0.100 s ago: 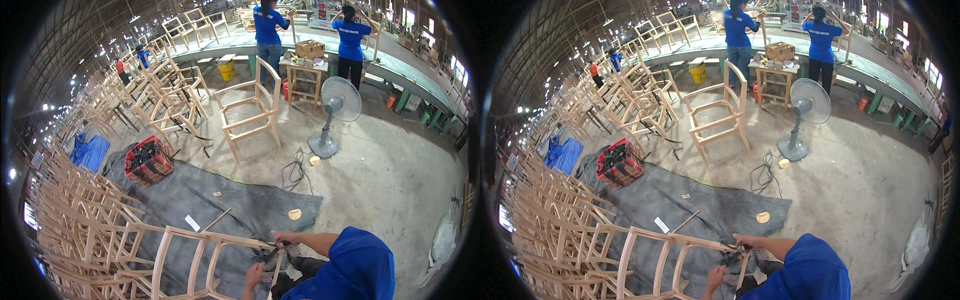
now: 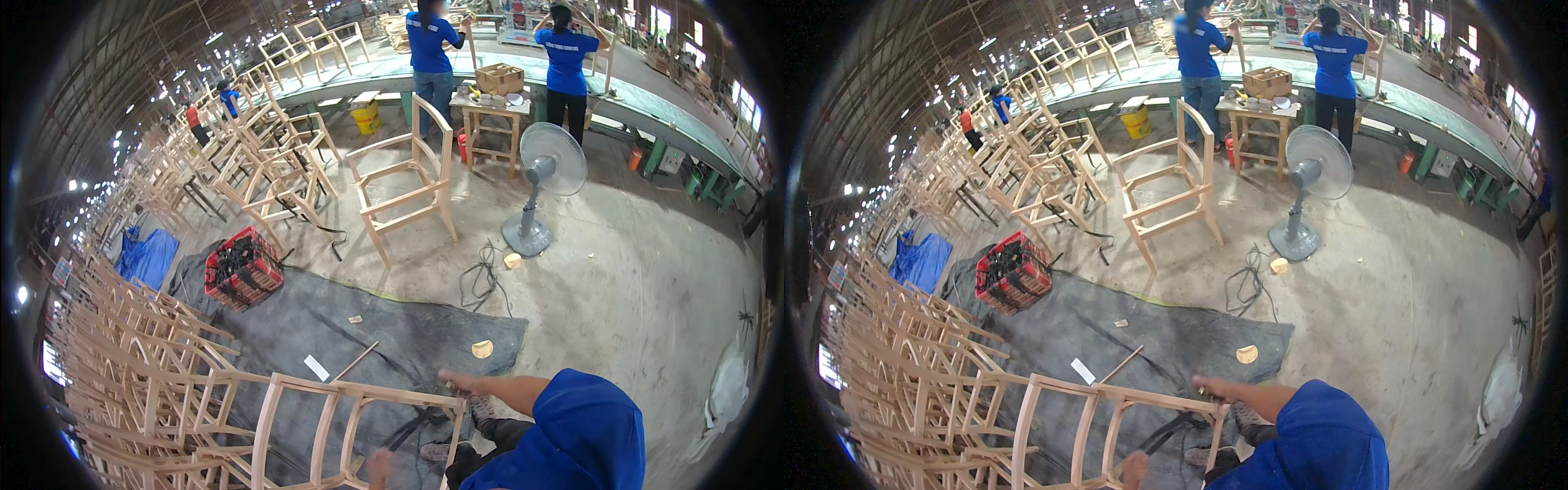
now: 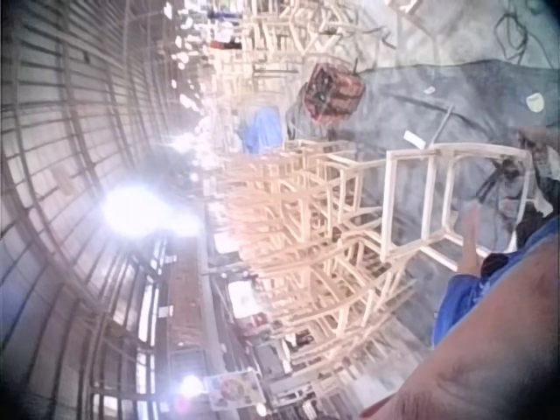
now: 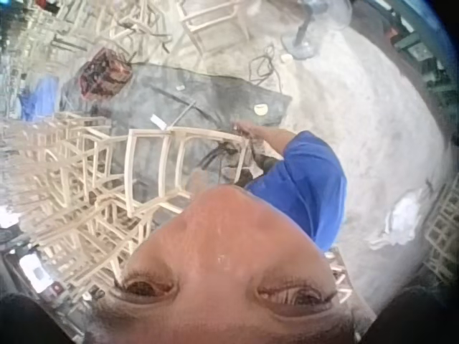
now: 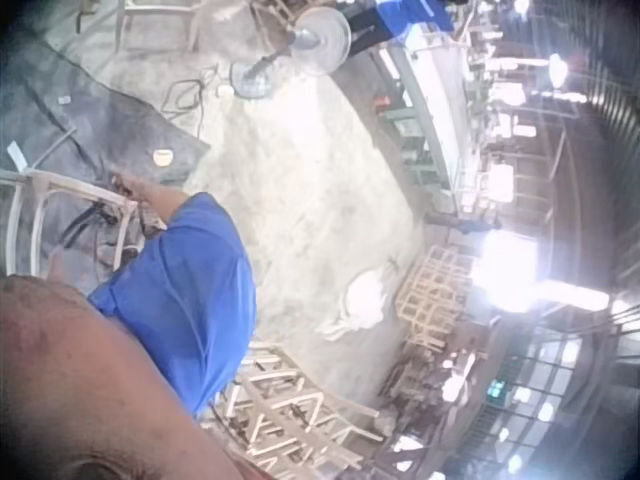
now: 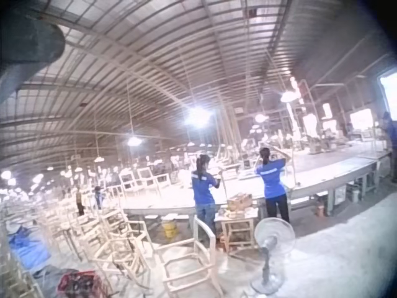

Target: The person assembles wooden chair frames by hand in a factory setting. They pick up chair frames, secure them with black straps, and stack them with other completed units. The process involves repetitive handling of multiple chair frames and straps.

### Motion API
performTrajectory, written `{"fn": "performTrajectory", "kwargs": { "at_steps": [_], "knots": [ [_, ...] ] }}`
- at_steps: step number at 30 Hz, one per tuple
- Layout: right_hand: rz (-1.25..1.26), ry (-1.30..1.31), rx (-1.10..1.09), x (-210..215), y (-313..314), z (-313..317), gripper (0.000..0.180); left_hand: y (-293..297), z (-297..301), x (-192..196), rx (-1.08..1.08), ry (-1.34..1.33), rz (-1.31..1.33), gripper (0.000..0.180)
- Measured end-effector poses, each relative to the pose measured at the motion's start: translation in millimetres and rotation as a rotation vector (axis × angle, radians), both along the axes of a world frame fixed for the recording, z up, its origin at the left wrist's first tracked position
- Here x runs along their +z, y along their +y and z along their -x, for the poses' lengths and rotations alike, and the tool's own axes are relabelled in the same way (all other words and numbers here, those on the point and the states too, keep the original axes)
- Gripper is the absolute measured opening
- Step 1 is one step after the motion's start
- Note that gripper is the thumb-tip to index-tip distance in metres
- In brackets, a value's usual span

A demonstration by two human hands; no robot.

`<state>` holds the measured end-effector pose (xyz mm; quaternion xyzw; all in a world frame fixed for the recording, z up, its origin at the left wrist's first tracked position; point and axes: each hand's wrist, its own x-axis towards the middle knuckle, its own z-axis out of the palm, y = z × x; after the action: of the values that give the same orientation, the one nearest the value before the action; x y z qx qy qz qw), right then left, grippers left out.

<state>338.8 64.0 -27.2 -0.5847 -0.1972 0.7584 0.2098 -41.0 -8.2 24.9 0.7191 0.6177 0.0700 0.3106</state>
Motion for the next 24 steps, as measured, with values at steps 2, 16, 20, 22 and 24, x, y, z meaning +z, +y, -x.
{"fn": "performTrajectory", "kwargs": {
  "at_steps": [2, 16, 20, 22, 24],
  "knots": [
    [0.082, 0.126, -0.350, 5.9, 10.9, -29.8, 0.062, 7.1, 24.3, 26.1, 0.028, 0.104, 0.065, 0.017],
    [-0.178, 0.839, -0.166, 223.4, -28.2, -25.5, 0.074, 33.5, -275.8, 67.7, -0.456, -0.550, 0.003, 0.061],
    [-0.616, 0.599, 0.108, 338.5, 2.8, -46.5, 0.081, 37.1, -310.5, 84.3, -0.561, -0.634, 0.163, 0.040],
    [-1.056, 0.126, 0.104, 388.9, 12.2, -101.8, 0.070, 25.1, -306.3, 82.9, -0.449, -0.426, 0.226, 0.038],
    [-1.099, 0.261, -0.192, 420.4, 17.8, -140.8, 0.059, 4.6, -275.4, 73.1, -0.298, -0.106, 0.279, 0.041]
  ]
}}
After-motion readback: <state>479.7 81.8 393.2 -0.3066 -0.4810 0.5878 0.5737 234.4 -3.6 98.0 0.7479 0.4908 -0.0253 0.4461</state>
